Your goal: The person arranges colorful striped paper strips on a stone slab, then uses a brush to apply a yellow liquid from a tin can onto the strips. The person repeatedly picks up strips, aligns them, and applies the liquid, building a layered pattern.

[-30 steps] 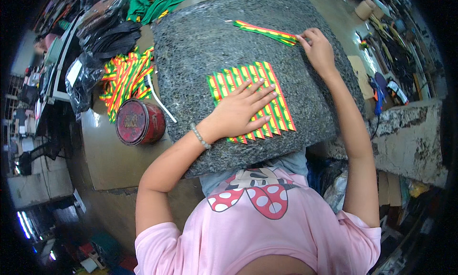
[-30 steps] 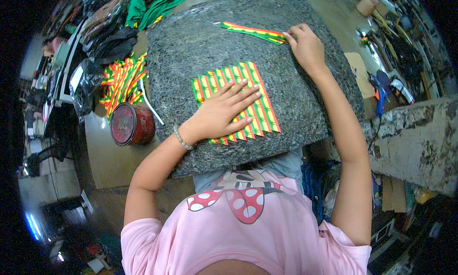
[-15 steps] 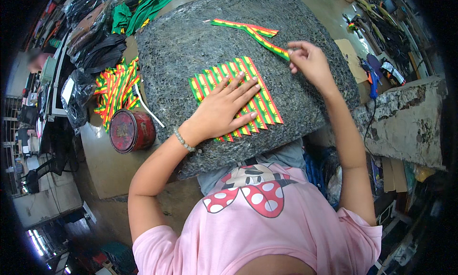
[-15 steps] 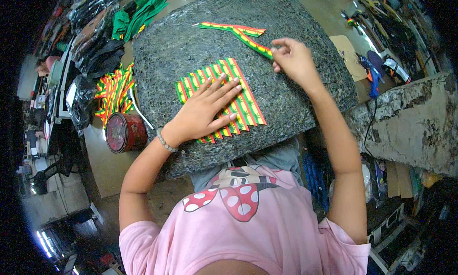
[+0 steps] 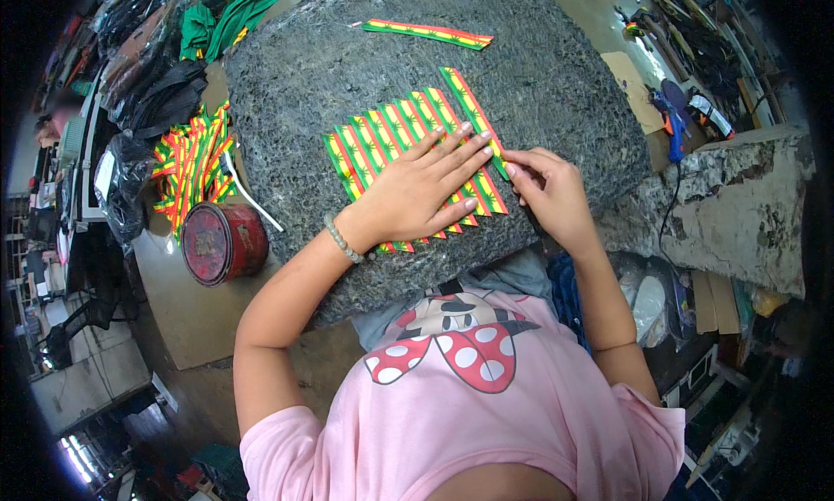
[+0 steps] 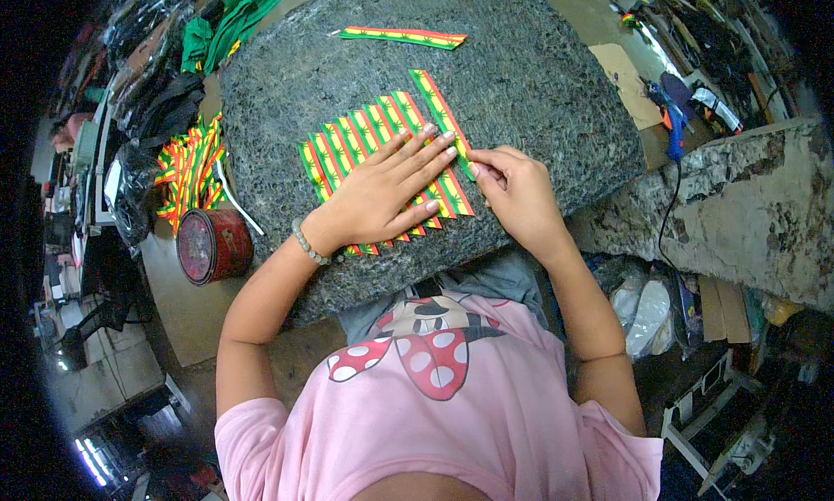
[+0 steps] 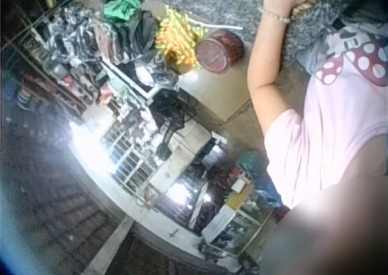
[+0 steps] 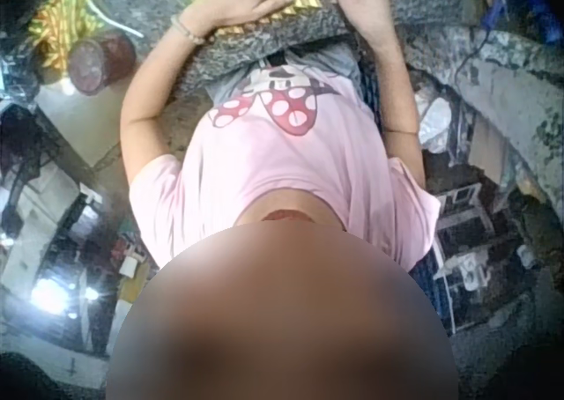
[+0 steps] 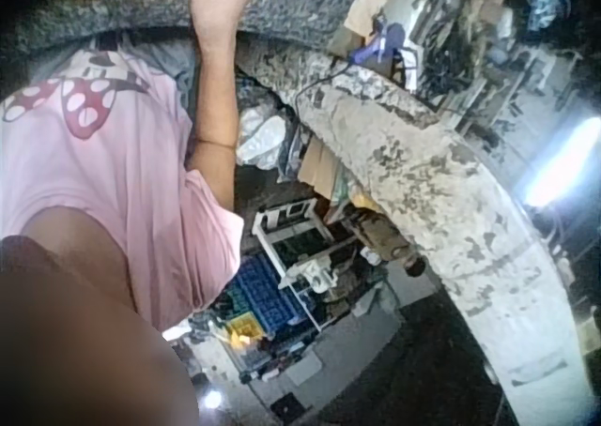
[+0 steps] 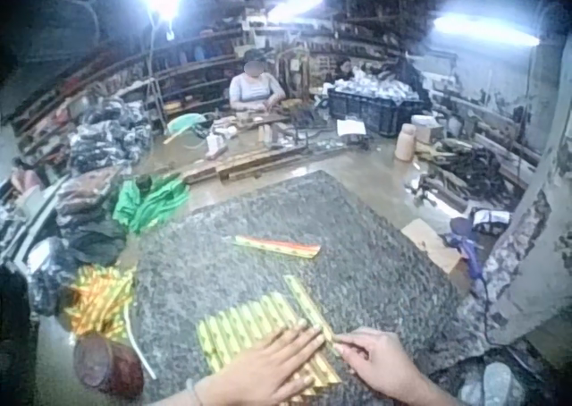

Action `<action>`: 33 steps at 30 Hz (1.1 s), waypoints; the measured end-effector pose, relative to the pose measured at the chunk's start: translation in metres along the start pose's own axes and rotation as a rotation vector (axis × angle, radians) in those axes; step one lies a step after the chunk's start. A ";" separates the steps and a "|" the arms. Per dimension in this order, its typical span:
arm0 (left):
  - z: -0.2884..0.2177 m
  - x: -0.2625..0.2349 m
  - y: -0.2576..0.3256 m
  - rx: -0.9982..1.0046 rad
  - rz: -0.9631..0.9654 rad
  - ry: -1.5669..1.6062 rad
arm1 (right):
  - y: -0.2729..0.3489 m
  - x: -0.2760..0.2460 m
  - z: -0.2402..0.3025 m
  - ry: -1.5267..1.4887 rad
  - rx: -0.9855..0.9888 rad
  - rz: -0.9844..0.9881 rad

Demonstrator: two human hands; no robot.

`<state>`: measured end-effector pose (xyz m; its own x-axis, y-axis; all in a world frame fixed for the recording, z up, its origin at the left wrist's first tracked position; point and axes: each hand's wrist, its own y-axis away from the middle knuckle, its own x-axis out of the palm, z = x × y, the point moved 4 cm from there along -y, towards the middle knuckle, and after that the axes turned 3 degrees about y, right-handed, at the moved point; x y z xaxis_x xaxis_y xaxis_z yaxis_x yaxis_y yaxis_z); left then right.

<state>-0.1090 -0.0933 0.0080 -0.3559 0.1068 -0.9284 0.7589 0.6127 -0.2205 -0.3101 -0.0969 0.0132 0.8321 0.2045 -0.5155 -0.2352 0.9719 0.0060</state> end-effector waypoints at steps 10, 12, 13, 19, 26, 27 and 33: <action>0.000 0.002 0.000 0.024 -0.011 -0.004 | 0.005 -0.001 0.002 0.128 -0.096 0.130; 0.000 0.001 0.000 0.022 -0.022 0.000 | 0.004 -0.005 0.001 0.164 -0.090 0.126; -0.001 0.001 0.000 0.022 -0.027 0.001 | 0.004 -0.006 0.001 0.136 -0.072 0.144; 0.000 0.001 0.000 0.007 0.017 0.051 | 0.008 -0.004 -0.001 0.189 -0.013 0.172; 0.001 0.001 0.000 0.012 0.017 0.069 | 0.014 -0.004 0.002 0.188 -0.038 0.164; 0.001 0.001 0.000 0.012 0.020 0.067 | 0.015 -0.005 0.002 0.191 -0.054 0.149; 0.000 0.001 0.000 0.020 -0.029 0.050 | 0.016 -0.003 0.012 0.247 -0.162 0.137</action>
<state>-0.1091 -0.0930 0.0066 -0.4043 0.1281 -0.9056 0.7585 0.6002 -0.2537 -0.3101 -0.0807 0.0255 0.6448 0.2790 -0.7116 -0.4303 0.9020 -0.0363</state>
